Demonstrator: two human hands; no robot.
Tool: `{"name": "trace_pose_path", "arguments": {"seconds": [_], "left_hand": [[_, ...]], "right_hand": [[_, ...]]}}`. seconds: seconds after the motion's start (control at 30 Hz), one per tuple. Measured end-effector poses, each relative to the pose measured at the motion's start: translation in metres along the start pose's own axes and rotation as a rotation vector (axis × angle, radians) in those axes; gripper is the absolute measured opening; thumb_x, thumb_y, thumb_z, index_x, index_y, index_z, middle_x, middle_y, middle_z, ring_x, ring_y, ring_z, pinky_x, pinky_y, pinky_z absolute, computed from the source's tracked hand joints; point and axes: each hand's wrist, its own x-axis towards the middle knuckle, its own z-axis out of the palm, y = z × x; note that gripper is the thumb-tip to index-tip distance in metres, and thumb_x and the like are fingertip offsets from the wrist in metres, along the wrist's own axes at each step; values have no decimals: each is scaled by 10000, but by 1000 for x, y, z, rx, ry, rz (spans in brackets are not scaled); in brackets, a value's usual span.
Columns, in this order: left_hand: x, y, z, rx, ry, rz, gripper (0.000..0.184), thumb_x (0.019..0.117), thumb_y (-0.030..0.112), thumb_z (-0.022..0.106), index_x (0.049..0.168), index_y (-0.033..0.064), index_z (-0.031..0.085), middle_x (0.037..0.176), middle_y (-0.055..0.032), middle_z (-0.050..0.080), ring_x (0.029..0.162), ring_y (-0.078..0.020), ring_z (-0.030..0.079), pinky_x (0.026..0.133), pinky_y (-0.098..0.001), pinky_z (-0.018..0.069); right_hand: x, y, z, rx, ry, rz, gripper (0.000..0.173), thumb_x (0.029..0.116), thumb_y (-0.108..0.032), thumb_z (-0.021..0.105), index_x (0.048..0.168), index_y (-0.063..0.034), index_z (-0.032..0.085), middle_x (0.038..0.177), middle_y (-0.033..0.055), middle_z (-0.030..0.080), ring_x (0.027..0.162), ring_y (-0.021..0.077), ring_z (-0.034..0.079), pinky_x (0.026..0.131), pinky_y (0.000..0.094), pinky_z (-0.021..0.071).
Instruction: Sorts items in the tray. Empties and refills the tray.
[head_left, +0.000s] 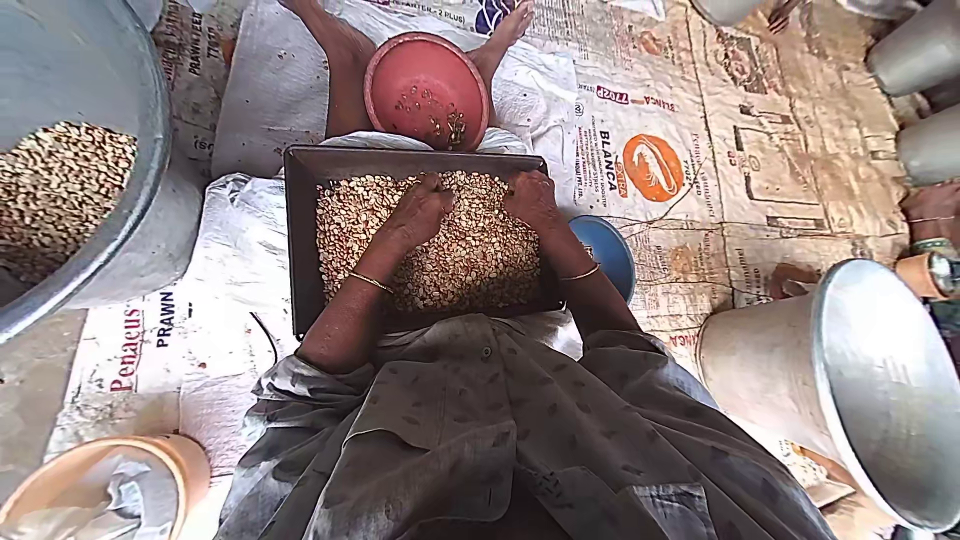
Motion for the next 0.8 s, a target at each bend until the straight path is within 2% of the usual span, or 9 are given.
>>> {"name": "trace_pose_path", "arguments": {"seconds": [0.1,0.13,0.2,0.23,0.3,0.4,0.5,0.67,0.8], "left_hand": [[1,-2,1,-4,5,2,204,1017,21,529,1113,-44,697,1287,-281,563,1195,-454,583,1030,-566,484],[1,-2,2,-6,4,4,208,1017,22,528,1118,-42,698,1287,-278,562,1201,-455,579,1033,-570,483],[1,-3,3,-15,12,12,205,1008,10,533,1117,-50,696,1287,-290,563,1212,-473,568,1036,-585,477],[1,-3,3,-17,17,16,196,1003,4,537,1104,-51,696,1285,-295,561,1211,-476,567,1034,-585,476],[0,-2,1,-12,9,15,183,1005,4,537,1088,-48,692,1294,-296,550,1195,-478,572,1013,-586,485],[0,0,0,-6,0,19,178,1003,0,540,1087,-55,686,1286,-299,554,1190,-484,575,1015,-589,482],[0,-1,1,-8,-2,15,185,1005,3,536,1093,-54,688,1306,-296,550,1196,-477,575,1028,-587,474],[0,0,0,-12,-4,10,184,1006,-1,528,1089,-49,685,1300,-289,552,1230,-475,553,1040,-588,466],[0,-2,1,-9,2,28,191,1015,15,522,1090,-54,683,1293,-293,556,1235,-483,549,1041,-595,461]], "right_hand": [[6,2,-26,374,354,-113,281,974,-150,607,1156,55,666,1041,214,712,871,302,716,812,471,575],[7,2,-37,512,476,-170,401,994,-184,628,1311,60,598,1177,194,683,878,220,727,788,374,618],[6,3,-56,560,584,-216,582,990,-254,653,1461,46,490,1456,188,559,1203,236,641,973,354,547],[5,6,-59,483,581,-193,502,983,-261,646,1375,44,573,1493,195,531,1306,301,565,1058,430,474],[-1,12,-51,250,403,-71,295,977,-227,630,1131,14,702,1467,219,542,1336,402,515,1056,578,413],[-13,17,-22,17,46,107,311,958,-144,609,1208,28,676,1525,248,456,1329,478,493,1030,679,388],[-24,33,-1,48,21,88,382,969,-107,577,1323,33,601,1541,294,422,1239,493,586,965,640,496],[-34,53,10,125,80,-76,303,960,-23,565,1224,-62,709,1698,230,162,1326,491,525,971,602,509],[-39,43,7,24,15,-62,304,957,-18,526,1207,7,696,1704,241,117,1260,481,585,932,567,541]]}}
